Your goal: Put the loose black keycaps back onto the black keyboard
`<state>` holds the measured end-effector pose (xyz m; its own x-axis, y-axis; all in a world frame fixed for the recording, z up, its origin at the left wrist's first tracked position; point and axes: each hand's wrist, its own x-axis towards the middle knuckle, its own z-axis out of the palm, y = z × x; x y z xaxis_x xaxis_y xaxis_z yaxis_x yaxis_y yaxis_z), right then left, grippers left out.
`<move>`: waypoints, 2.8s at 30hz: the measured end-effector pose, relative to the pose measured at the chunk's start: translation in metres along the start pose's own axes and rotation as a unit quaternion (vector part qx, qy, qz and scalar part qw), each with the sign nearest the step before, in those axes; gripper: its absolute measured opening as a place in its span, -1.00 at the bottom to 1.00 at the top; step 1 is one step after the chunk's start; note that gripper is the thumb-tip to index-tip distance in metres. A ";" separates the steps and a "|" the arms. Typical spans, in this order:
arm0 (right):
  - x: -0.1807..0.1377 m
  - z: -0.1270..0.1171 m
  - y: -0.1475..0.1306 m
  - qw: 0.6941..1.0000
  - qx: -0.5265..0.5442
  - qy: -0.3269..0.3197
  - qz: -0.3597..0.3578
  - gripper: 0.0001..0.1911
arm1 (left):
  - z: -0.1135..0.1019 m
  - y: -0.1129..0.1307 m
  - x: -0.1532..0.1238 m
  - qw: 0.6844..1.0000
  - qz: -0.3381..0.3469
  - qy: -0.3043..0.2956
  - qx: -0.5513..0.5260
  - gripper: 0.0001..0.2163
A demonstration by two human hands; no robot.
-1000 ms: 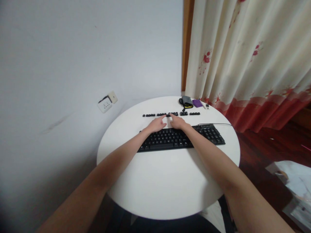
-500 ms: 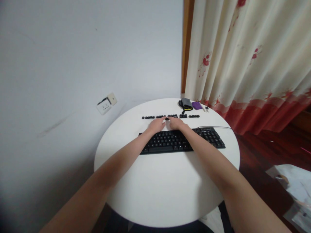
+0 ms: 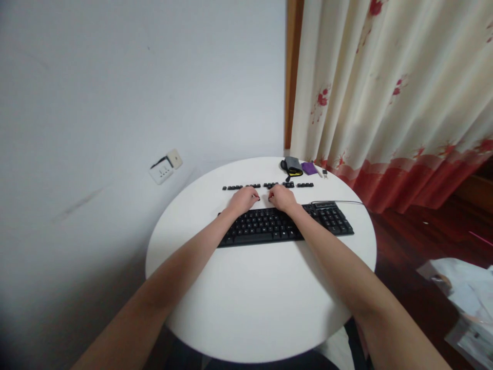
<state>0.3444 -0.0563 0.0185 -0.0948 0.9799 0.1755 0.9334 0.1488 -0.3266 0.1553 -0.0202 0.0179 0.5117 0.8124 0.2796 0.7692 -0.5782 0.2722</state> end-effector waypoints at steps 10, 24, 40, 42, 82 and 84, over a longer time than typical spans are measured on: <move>0.000 -0.004 0.016 0.997 0.056 -0.021 -0.054 -0.82 | -0.006 0.007 0.000 0.999 0.007 -0.006 -0.053 -0.92; -0.012 -0.045 0.048 0.930 0.273 -0.205 -0.135 -0.65 | -0.004 0.038 -0.019 0.949 0.075 -0.097 -0.290 -0.85; -0.020 -0.052 0.023 0.940 0.184 -0.252 -0.140 -0.79 | -0.012 0.056 -0.027 0.972 0.145 -0.079 -0.165 -0.91; -0.020 -0.051 0.021 0.943 0.177 -0.247 -0.138 -0.82 | -0.014 0.059 -0.027 0.974 0.165 -0.082 -0.134 -0.91; -0.005 -0.033 0.042 0.936 0.183 -0.287 -0.094 -0.55 | -0.012 0.026 -0.018 0.929 0.196 -0.171 -0.263 -0.83; -0.004 -0.032 0.041 0.941 0.165 -0.282 -0.091 -0.57 | -0.012 0.027 -0.018 0.928 0.204 -0.165 -0.265 -0.83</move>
<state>0.3942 -0.0589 0.0342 -0.4974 0.8356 -0.2333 0.7343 0.2622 -0.6262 0.1619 -0.0511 0.0308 0.8758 0.4459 0.1847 0.2347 -0.7278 0.6443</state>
